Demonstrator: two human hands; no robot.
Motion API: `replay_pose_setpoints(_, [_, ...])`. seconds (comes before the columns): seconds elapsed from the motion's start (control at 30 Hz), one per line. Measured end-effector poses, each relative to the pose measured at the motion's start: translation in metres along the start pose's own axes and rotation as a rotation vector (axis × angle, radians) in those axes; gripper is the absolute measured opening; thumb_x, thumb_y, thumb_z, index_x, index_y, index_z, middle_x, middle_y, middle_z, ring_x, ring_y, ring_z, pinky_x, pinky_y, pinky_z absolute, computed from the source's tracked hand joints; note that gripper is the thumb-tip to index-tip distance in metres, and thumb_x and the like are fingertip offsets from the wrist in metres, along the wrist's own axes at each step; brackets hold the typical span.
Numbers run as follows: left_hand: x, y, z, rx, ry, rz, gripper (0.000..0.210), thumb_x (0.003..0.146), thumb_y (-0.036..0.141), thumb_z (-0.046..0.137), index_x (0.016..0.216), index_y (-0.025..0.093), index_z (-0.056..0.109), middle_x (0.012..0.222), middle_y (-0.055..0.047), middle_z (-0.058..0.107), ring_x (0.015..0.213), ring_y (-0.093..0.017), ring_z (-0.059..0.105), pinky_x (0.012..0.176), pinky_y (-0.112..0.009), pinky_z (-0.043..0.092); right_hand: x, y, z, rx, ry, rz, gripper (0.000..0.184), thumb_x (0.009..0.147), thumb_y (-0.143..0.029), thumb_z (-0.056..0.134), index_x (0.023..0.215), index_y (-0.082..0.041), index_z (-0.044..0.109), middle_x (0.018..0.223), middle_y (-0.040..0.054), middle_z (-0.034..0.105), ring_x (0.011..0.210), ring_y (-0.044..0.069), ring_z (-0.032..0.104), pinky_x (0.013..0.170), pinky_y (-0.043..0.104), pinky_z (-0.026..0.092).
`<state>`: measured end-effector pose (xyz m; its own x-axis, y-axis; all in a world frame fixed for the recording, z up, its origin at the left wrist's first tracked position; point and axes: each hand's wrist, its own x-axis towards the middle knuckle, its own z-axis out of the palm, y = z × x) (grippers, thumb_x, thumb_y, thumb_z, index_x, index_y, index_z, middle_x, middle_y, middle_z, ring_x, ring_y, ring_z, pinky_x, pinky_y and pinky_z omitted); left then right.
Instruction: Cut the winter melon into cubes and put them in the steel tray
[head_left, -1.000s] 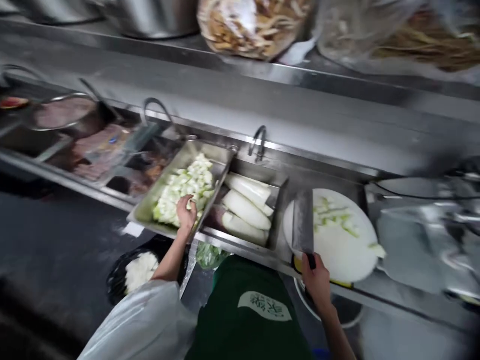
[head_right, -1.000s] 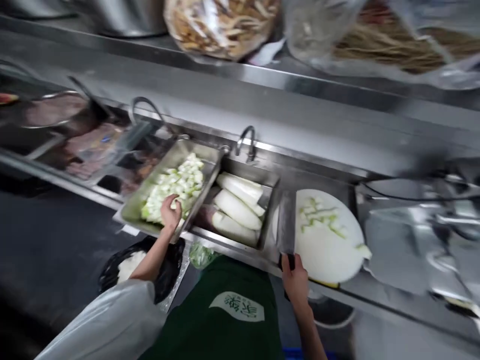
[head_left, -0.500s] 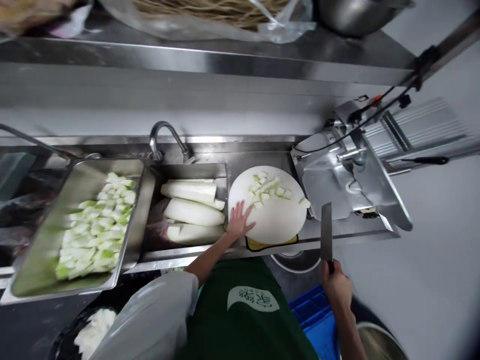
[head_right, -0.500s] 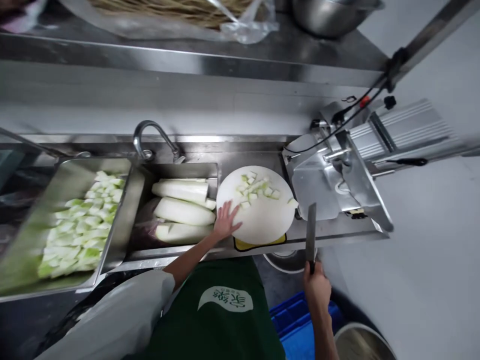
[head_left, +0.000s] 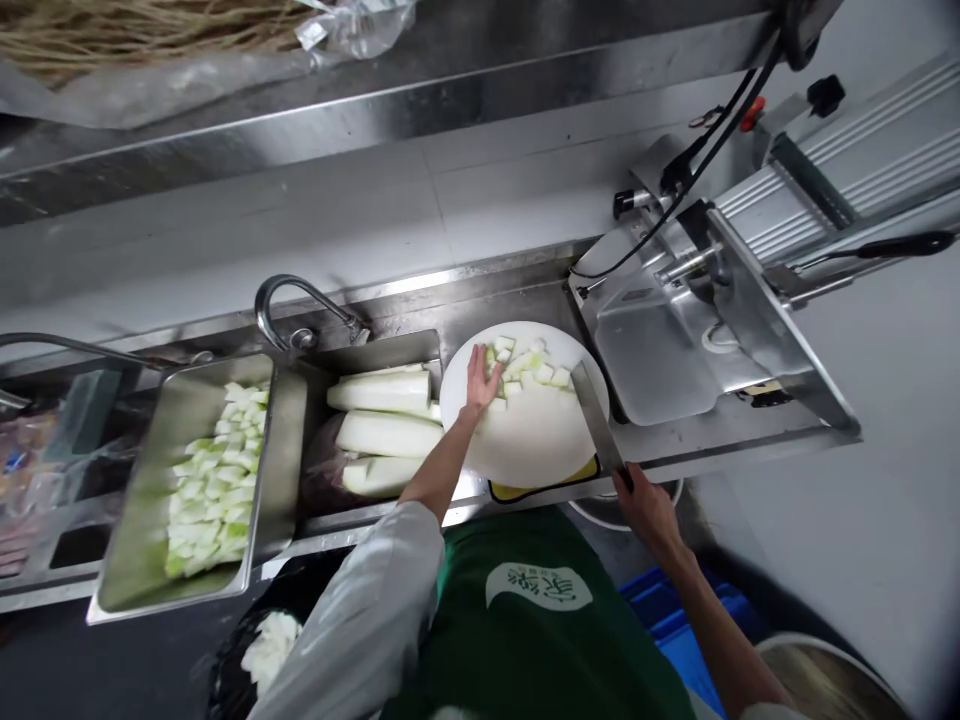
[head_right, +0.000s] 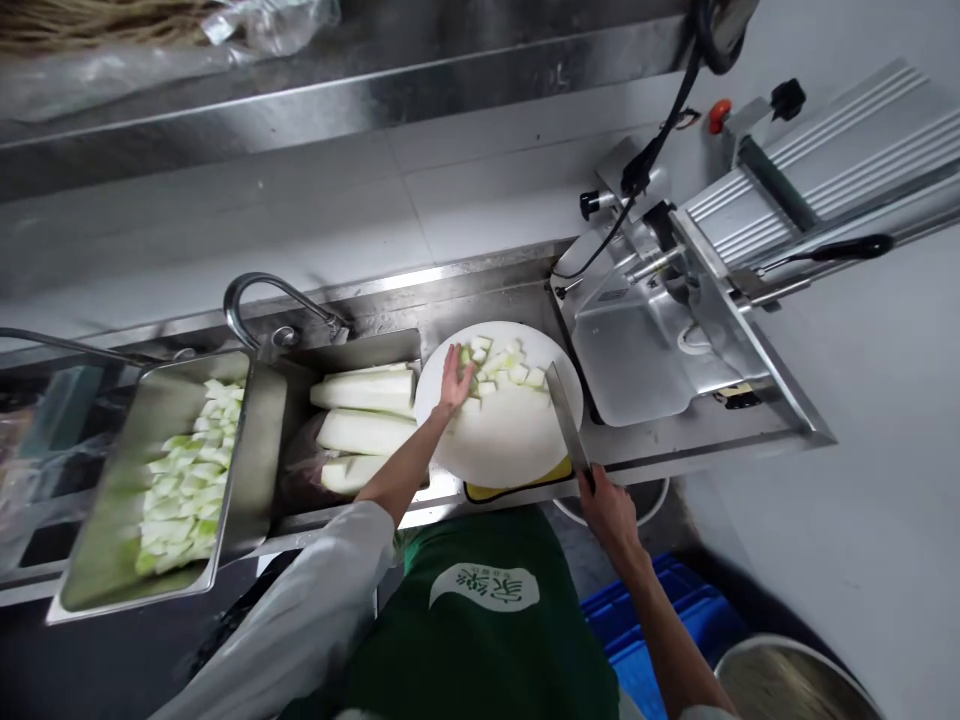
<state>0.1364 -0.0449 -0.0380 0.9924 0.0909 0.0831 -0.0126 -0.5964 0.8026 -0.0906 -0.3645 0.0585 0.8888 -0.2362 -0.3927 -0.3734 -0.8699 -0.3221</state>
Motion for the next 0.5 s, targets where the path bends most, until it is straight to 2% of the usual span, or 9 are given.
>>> replay_pose_setpoints(0.1, [0.036, 0.002, 0.005, -0.079, -0.063, -0.020, 0.060, 0.103, 0.055, 0.039, 0.149, 0.017, 0.048, 0.157, -0.012, 0.046, 0.150, -0.023, 0.037, 0.127, -0.043, 0.027, 0.005, 0.020, 0.005, 0.412, -0.072, 0.079, 0.035, 0.094, -0.054, 0.049, 0.090, -0.021, 0.059, 0.063, 0.0027, 0.065, 0.051, 0.018, 0.059, 0.052, 0.027, 0.041])
replay_pose_setpoints(0.2, [0.045, 0.004, 0.003, -0.080, -0.215, 0.114, 0.047, 0.102, 0.051, 0.044, 0.131, 0.019, 0.064, 0.145, -0.010, 0.058, 0.144, -0.023, 0.045, 0.126, -0.046, 0.028, 0.012, 0.044, 0.015, 0.757, -0.155, 0.127, 0.047, 0.085, -0.070, 0.054, 0.079, -0.024, 0.050, 0.050, -0.0043, 0.053, 0.037, 0.016, 0.049, 0.042, 0.028, 0.039])
replay_pose_setpoints(0.27, [0.031, 0.004, -0.004, -0.091, -0.284, 0.218, 0.045, 0.102, 0.050, 0.046, 0.128, 0.019, 0.065, 0.144, -0.011, 0.059, 0.141, -0.023, 0.049, 0.124, -0.044, 0.032, 0.019, 0.054, 0.024, 0.852, -0.176, 0.135, 0.051, 0.078, -0.074, 0.060, 0.077, -0.024, 0.047, 0.049, -0.0056, 0.051, 0.035, 0.015, 0.048, 0.039, 0.028, 0.039])
replay_pose_setpoints(0.33, [0.004, 0.002, -0.015, -0.091, -0.343, 0.293, 0.050, 0.100, 0.050, 0.050, 0.139, 0.019, 0.058, 0.148, -0.012, 0.055, 0.140, -0.023, 0.050, 0.122, -0.042, 0.037, 0.027, 0.054, 0.033, 0.868, -0.194, 0.148, 0.053, 0.076, -0.075, 0.062, 0.075, -0.025, 0.046, 0.050, -0.0053, 0.052, 0.035, 0.015, 0.049, 0.038, 0.028, 0.040])
replay_pose_setpoints(0.43, [-0.041, -0.003, -0.029, 0.004, -0.418, 0.337, 0.076, 0.087, 0.053, 0.070, 0.151, 0.022, 0.044, 0.160, -0.013, 0.038, 0.148, -0.027, 0.039, 0.123, -0.042, 0.037, 0.044, 0.038, 0.042, 0.822, -0.211, 0.138, 0.050, 0.079, -0.073, 0.058, 0.073, -0.025, 0.045, 0.048, -0.0044, 0.053, 0.035, 0.015, 0.050, 0.039, 0.028, 0.041])
replay_pose_setpoints(0.5, [-0.064, -0.004, -0.027, 0.082, -0.374, 0.310, 0.090, 0.077, 0.053, 0.080, 0.153, 0.024, 0.042, 0.165, -0.012, 0.025, 0.152, -0.030, 0.031, 0.123, -0.043, 0.037, 0.055, 0.022, 0.046, 0.798, -0.211, 0.128, 0.047, 0.082, -0.070, 0.057, 0.074, -0.025, 0.045, 0.048, -0.0044, 0.054, 0.035, 0.015, 0.051, 0.039, 0.027, 0.042])
